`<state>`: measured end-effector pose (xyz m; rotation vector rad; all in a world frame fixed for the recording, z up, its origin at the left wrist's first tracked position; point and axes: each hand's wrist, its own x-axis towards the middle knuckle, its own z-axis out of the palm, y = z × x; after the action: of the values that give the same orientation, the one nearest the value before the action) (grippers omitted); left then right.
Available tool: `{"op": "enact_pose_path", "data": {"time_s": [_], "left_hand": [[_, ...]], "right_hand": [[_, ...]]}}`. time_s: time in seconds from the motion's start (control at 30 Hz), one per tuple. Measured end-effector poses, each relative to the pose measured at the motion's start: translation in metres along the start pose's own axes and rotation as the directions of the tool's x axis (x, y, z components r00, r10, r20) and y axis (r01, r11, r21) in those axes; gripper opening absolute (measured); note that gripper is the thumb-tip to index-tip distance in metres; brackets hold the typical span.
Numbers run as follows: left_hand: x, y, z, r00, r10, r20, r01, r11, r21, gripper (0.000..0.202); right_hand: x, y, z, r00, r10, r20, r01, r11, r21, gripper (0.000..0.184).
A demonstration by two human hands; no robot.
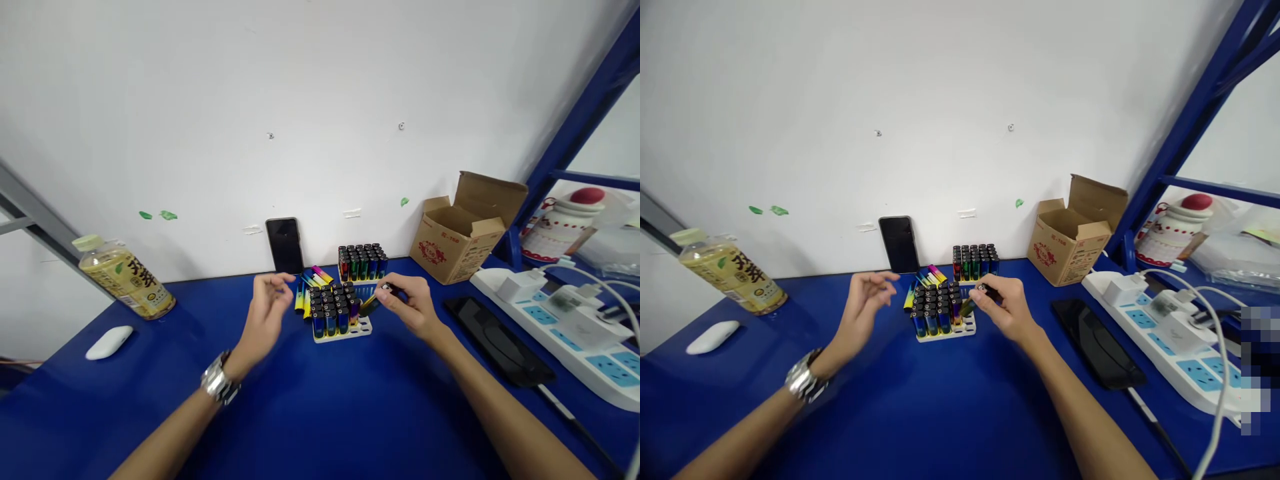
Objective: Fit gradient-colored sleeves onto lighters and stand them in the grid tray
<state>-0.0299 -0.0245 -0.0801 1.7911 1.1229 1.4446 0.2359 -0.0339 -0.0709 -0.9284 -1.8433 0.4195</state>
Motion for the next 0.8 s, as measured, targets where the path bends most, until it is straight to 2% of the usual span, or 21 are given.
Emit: {"op": "enact_pose_path", "data": {"time_s": [0.07, 0.13, 0.27, 0.37, 0.5, 0.67, 0.8], "left_hand": [[0.032, -0.013, -0.006, 0.986, -0.153, -0.072, 0.145, 0.983, -0.109, 0.013], [0.06, -0.023, -0.011, 0.949, -0.295, -0.109, 0.26, 0.931, -0.256, 0.015], [0.094, -0.029, -0.017, 0.935, -0.316, -0.161, 0.25, 0.91, -0.331, 0.017], [0.103, -0.027, -0.023, 0.931, -0.306, -0.198, 0.218, 0.903, -0.37, 0.019], [0.101, -0.024, -0.026, 0.929, -0.295, -0.225, 0.186, 0.895, -0.405, 0.018], [0.095, -0.026, -0.022, 0.933, -0.316, -0.175, 0.219, 0.88, -0.42, 0.017], [0.102, -0.028, -0.022, 0.934, -0.319, -0.159, 0.227, 0.876, -0.425, 0.019]], "right_hand": [[0.002, 0.011, -0.002, 0.991, 0.037, 0.129, -0.037, 0.999, -0.003, 0.036], [0.002, 0.017, 0.002, 0.974, 0.057, 0.218, -0.053, 0.998, -0.022, 0.039], [0.002, 0.018, 0.009, 0.958, 0.062, 0.279, -0.035, 0.994, -0.101, 0.037], [0.002, 0.015, 0.01, 0.948, 0.035, 0.317, 0.001, 0.993, -0.114, 0.03], [0.002, 0.01, 0.009, 0.936, 0.019, 0.352, 0.006, 0.998, -0.068, 0.022], [0.001, 0.008, 0.014, 0.941, 0.051, 0.334, -0.035, 0.998, -0.053, 0.02], [-0.001, 0.008, 0.017, 0.943, 0.089, 0.322, -0.091, 0.996, -0.009, 0.016]]}}
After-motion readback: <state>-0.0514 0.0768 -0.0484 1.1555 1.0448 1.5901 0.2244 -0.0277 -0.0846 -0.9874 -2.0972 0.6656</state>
